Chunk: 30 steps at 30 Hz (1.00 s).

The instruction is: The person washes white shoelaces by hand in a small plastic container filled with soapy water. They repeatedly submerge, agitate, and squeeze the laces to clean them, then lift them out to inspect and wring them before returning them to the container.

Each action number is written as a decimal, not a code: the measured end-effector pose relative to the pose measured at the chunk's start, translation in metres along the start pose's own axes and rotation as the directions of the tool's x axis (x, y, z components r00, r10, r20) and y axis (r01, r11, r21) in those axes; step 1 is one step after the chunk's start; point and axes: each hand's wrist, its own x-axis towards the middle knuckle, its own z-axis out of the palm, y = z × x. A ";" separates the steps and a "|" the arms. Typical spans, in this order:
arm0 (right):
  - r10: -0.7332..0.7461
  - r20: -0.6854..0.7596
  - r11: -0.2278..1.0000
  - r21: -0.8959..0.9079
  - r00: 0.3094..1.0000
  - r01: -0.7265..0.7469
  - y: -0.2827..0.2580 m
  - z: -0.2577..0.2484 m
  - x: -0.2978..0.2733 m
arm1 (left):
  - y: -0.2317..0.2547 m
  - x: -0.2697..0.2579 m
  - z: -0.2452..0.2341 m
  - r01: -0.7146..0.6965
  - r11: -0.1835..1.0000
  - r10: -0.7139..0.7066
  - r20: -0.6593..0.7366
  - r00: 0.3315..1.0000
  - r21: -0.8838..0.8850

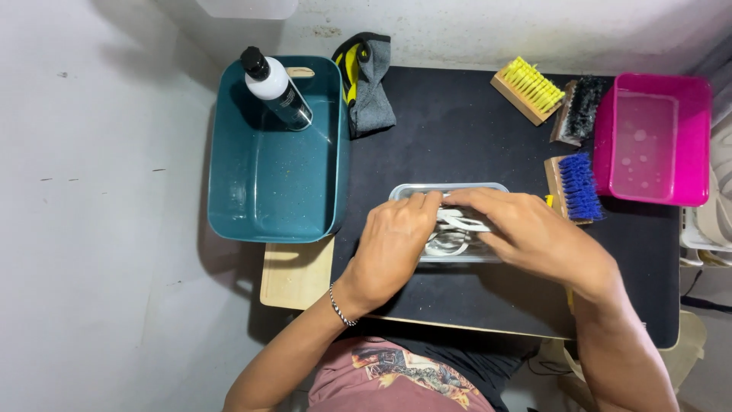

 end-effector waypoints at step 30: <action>0.232 0.114 0.884 -0.439 0.966 -0.160 0.014 0.029 0.024 | -0.018 0.011 -0.012 0.043 0.931 0.066 0.282 0.957 -0.363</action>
